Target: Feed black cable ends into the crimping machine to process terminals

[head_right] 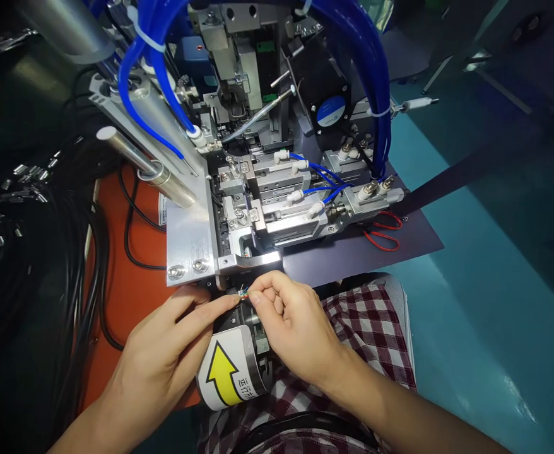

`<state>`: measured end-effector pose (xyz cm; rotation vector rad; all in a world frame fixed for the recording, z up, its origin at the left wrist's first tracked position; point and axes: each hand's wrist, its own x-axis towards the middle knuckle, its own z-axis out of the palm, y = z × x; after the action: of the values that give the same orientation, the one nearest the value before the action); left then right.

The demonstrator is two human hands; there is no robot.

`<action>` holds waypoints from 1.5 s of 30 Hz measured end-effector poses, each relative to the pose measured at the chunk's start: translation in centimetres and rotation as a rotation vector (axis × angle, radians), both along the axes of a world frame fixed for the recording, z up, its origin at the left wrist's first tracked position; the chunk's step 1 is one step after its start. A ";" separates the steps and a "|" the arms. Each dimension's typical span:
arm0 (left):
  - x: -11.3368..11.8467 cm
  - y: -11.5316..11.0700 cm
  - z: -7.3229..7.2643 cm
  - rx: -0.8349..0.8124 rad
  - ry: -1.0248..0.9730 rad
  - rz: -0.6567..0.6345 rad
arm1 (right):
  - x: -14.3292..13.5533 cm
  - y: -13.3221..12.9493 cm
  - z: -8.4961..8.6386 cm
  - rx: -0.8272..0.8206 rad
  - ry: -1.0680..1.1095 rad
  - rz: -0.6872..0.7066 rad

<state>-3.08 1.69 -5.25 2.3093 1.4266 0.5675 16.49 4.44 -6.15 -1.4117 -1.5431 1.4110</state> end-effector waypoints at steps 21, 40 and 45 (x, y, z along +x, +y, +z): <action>-0.1 0.0 -0.2 0.036 0.014 -0.015 | -0.4 0.5 0.2 0.225 -0.122 0.080; -0.2 0.0 -0.2 0.003 0.009 -0.007 | -0.4 0.3 -0.2 -0.013 0.023 -0.006; -0.1 0.0 -0.1 -0.001 0.014 -0.004 | -0.5 0.4 0.0 -0.055 0.026 -0.016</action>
<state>-3.18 1.68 -5.36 2.3198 1.4277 0.5497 15.94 4.85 -6.20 -1.4299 -1.4841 1.4667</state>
